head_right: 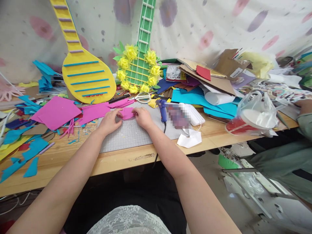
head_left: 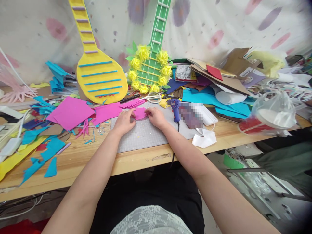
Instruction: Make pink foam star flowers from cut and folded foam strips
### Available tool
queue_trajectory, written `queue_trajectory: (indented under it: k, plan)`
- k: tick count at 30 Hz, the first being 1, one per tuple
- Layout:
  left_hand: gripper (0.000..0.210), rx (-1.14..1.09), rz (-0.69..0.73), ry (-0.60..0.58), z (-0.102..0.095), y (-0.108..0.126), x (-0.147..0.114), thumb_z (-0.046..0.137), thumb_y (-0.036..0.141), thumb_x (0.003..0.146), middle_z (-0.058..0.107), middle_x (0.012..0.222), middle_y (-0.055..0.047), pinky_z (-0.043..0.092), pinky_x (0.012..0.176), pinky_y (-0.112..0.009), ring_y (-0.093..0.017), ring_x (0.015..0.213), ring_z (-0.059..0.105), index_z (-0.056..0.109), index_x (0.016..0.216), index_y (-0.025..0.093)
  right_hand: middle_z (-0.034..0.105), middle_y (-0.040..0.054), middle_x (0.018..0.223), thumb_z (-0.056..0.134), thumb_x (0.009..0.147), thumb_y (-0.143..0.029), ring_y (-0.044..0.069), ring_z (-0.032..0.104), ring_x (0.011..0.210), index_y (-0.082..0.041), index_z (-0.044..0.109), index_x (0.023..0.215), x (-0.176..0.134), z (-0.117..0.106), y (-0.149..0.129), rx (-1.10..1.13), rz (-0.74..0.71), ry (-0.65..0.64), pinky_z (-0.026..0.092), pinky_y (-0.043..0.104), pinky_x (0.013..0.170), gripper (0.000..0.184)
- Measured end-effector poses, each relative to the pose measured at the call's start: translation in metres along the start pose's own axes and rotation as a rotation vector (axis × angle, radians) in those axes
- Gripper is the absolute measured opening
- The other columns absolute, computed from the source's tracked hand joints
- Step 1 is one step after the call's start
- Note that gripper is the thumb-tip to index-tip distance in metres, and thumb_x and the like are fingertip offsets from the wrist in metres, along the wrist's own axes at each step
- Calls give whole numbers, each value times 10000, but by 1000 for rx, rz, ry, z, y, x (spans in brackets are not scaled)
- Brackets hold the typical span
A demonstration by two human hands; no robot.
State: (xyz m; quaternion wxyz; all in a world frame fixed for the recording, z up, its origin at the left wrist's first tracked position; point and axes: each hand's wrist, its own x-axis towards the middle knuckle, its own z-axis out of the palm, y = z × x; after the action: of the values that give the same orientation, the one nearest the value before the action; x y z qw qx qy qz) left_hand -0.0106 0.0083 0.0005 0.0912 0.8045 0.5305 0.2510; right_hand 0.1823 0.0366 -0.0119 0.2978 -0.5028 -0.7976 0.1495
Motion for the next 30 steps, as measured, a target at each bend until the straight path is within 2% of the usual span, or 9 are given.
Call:
queue_trajectory:
  k: [6,12,17,22,30]
  plan:
    - [355,36,-48,32,5,1,4,521,139,782,686,938,-58,399,908,-399,-242,948,577,543,1136,161,699,47,892,491,728,-26,197,547,934,-175,664,950,0,-2,0,9,27,-1,431,330,859,319]
    - [407,-20,-61,57,9,1,4,564,140,750,682,933,-47,396,900,-387,-230,935,585,513,1154,162,690,51,880,533,757,-67,179,567,855,-166,663,921,2,-2,0,76,150,-7,439,316,801,231]
    - [348,-112,-218,93,16,0,9,570,177,786,683,890,-41,422,851,-367,-202,857,603,518,1130,172,682,51,882,576,789,-177,168,568,817,-166,648,897,3,0,-3,90,181,11,437,315,789,130]
    - [381,-162,-315,105,18,0,12,585,215,790,680,838,-26,428,838,-367,-197,851,613,492,1158,185,664,45,871,565,805,-208,169,564,824,-172,607,987,3,4,-7,104,224,46,433,308,772,190]
    - [444,-56,-361,139,16,7,16,608,246,784,679,860,-42,391,897,-400,-234,930,599,460,1194,163,646,52,859,543,813,-194,202,539,893,-170,575,1003,3,7,-13,4,273,46,412,332,814,194]
